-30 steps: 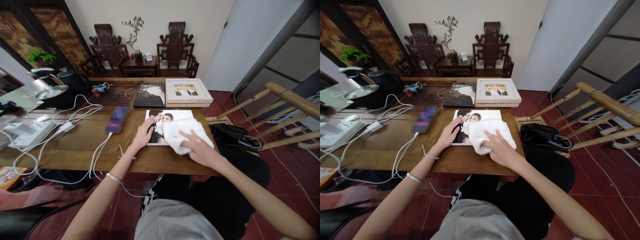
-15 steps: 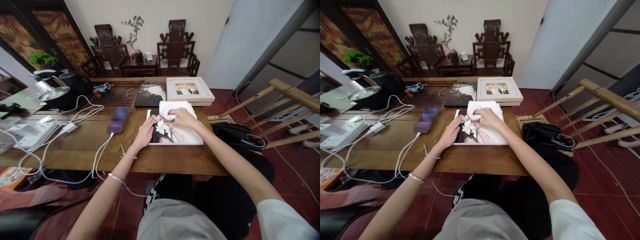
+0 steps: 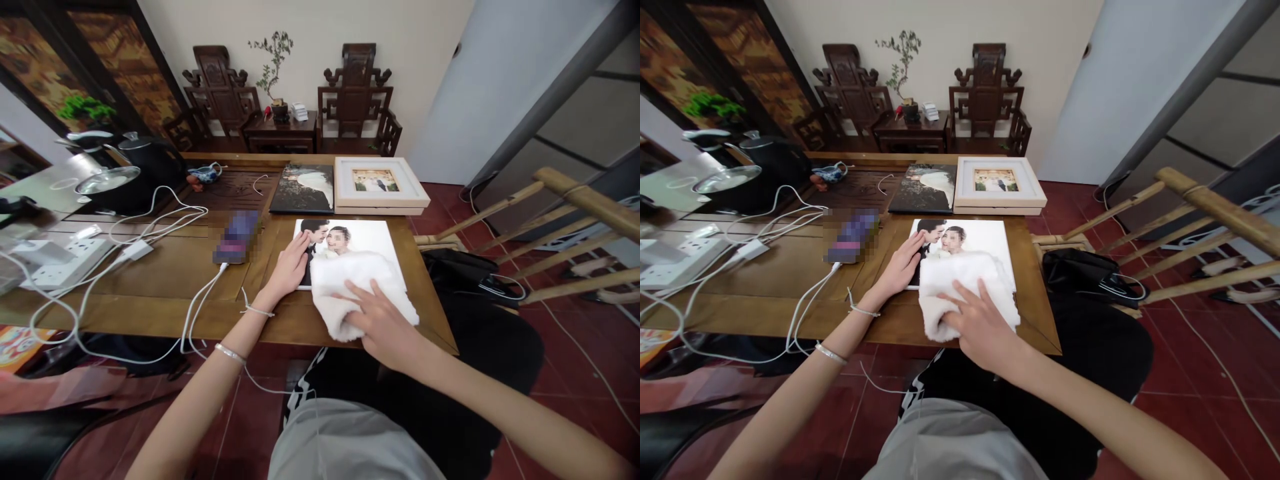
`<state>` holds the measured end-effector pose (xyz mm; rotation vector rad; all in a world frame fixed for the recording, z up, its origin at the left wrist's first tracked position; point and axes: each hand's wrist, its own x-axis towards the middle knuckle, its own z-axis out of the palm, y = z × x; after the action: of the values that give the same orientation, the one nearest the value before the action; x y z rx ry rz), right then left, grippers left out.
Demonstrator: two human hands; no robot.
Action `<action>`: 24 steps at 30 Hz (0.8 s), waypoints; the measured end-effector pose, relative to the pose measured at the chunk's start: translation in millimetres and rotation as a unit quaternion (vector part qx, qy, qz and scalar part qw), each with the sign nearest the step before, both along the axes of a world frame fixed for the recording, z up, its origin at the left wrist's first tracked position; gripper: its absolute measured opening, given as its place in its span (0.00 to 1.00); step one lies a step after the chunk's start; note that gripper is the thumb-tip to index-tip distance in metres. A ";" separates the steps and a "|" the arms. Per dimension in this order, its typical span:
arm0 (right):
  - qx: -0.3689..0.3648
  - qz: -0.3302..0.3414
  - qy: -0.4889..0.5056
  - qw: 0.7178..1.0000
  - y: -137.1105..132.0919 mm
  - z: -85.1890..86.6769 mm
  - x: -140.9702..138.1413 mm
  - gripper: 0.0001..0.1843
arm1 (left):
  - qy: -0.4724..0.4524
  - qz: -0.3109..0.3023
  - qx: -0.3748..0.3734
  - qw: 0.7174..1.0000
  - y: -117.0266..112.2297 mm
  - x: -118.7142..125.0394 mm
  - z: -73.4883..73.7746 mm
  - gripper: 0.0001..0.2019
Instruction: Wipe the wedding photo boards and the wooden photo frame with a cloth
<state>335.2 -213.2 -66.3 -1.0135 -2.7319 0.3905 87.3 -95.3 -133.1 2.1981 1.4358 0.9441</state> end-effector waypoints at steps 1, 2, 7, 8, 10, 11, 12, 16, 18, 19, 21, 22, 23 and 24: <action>-0.001 -0.008 0.002 1.000 7.7 1.9 -2.6 0.37 | -0.002 0.000 -0.002 1.000 0.0 -0.1 0.3 0.26; -0.001 -0.019 0.003 1.000 18.0 3.9 -5.5 0.37 | -0.005 0.000 -0.003 1.000 0.1 -0.2 0.6 0.26; -0.006 -0.075 0.003 0.997 90.8 16.4 -23.1 0.30 | -0.009 -0.010 -0.001 1.000 0.0 -0.5 1.0 0.27; -0.009 -0.080 0.011 0.997 106.8 19.1 -26.7 0.29 | -0.010 -0.010 0.002 1.000 0.1 -0.7 0.7 0.27; -0.019 -0.085 0.034 0.996 137.3 24.0 -33.2 0.27 | -0.012 -0.010 0.007 1.000 0.7 -1.3 -0.1 0.26; -0.027 -0.086 0.044 0.995 150.8 26.0 -35.8 0.27 | -0.013 -0.011 0.009 1.000 1.1 -1.7 -0.5 0.26; -0.032 -0.086 0.051 0.994 162.5 27.6 -38.1 0.26 | -0.015 -0.012 0.011 1.000 1.6 -2.2 -0.9 0.26; -0.038 -0.093 0.062 0.993 181.8 29.4 -43.3 0.25 | -0.022 -0.017 0.019 0.999 3.6 -3.7 -2.0 0.26; -0.025 -0.094 0.054 0.994 171.8 26.3 -44.4 0.26 | -0.023 -0.016 0.021 0.999 3.9 -3.9 -2.3 0.26; -0.013 -0.096 0.045 0.994 162.3 23.6 -44.5 0.27 | -0.024 -0.015 0.020 0.999 3.8 -3.9 -2.4 0.25; 0.018 -0.102 0.015 0.994 136.4 16.1 -43.2 0.31 | -0.025 -0.010 0.016 1.000 3.2 -3.5 -2.3 0.26; 0.028 -0.101 -0.001 0.995 120.9 11.7 -41.7 0.32 | -0.025 -0.007 0.013 1.000 2.8 -3.3 -2.2 0.26; 0.033 -0.095 -0.016 0.995 104.3 7.3 -39.7 0.33 | -0.025 -0.007 0.010 1.000 2.3 -3.1 -2.1 0.26; 0.030 -0.080 -0.028 0.996 87.1 3.2 -37.0 0.33 | -0.025 -0.007 0.008 1.000 1.9 -2.8 -1.9 0.26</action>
<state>298.1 -126.1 -63.2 -1.2344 -2.6688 0.2561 84.4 -93.3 -135.0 2.1775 1.3939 1.0021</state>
